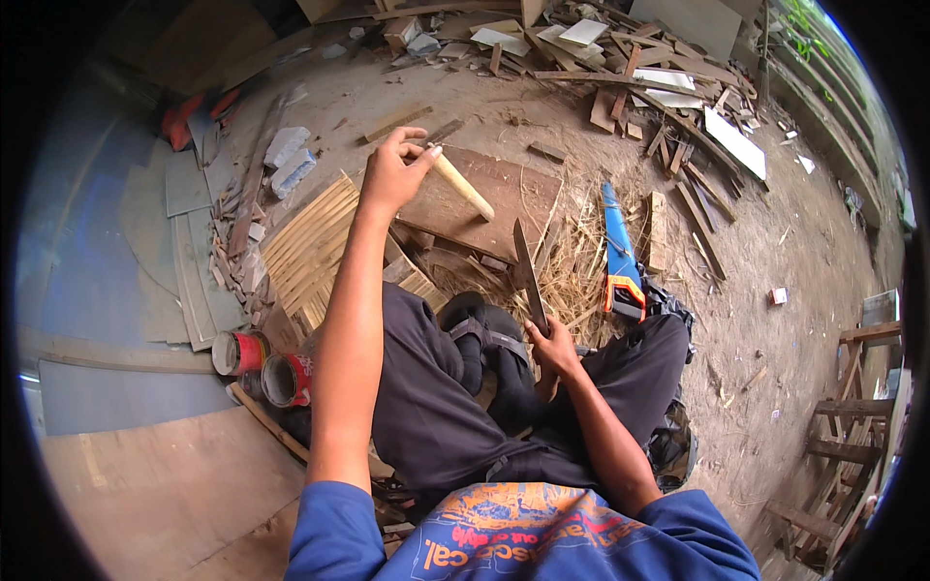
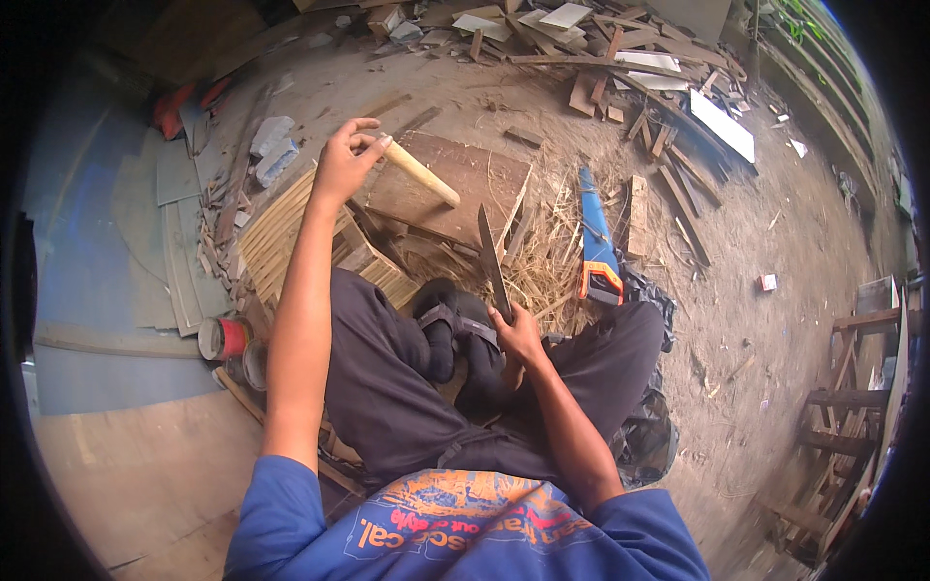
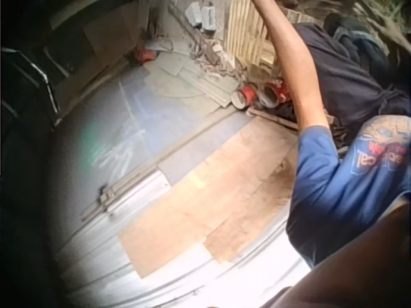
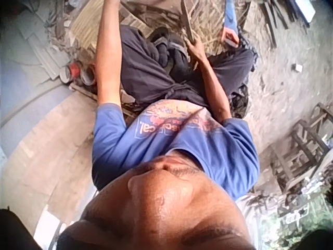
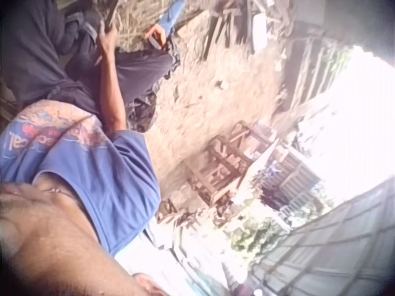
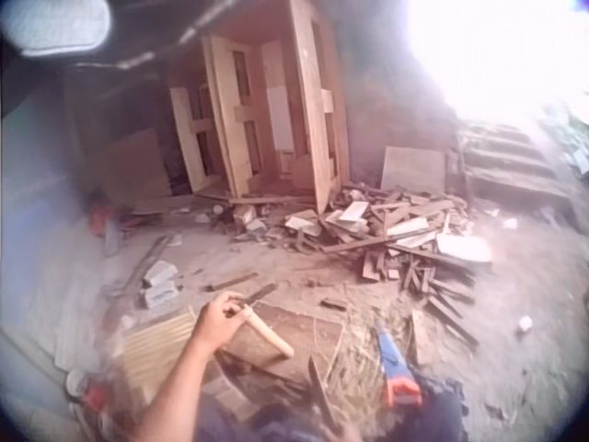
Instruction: The person sits on the floor and assembles a small wooden structure using a hammer and nails. They then use a knife to shape and smooth wooden pieces, placing them into the structure.
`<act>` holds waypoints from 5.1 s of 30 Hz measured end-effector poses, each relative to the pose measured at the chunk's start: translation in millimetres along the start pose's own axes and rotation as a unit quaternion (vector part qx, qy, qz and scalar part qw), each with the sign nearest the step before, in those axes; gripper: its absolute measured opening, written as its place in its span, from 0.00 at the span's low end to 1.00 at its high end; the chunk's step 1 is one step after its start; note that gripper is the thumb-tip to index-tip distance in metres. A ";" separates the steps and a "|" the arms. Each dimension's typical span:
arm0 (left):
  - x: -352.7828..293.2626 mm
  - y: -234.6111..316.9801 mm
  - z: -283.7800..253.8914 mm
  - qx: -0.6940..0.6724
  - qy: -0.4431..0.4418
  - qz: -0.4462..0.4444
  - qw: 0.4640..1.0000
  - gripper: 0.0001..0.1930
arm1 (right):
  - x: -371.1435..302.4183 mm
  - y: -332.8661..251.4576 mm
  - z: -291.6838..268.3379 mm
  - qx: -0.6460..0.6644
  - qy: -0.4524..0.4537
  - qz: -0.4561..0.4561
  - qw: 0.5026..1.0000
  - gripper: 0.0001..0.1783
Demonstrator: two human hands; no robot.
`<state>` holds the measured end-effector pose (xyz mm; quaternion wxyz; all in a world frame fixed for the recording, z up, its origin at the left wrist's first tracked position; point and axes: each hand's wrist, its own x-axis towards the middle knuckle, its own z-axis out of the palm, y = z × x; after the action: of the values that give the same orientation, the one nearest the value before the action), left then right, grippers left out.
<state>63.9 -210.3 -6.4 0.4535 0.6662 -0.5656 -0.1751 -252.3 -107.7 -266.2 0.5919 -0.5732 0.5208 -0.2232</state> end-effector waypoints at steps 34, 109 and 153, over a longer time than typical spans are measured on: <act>25.3 -27.3 8.8 -0.114 0.050 -0.146 0.981 0.24 | -9.2 -20.0 0.8 0.115 -0.050 0.040 0.991 0.19; 9.0 -40.8 82.4 -0.463 0.080 -0.015 0.883 0.30 | -55.4 -92.1 -8.4 -0.028 0.044 -0.165 0.985 0.28; -3.6 -63.1 70.8 -0.546 0.158 -0.060 0.821 0.19 | -8.5 -106.0 -21.9 0.170 -0.145 -0.012 0.975 0.27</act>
<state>47.5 -239.0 -95.4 0.8148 0.3609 -0.2571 -0.3739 -239.1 -136.0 -162.2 0.7473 -0.4968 0.3765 -0.2303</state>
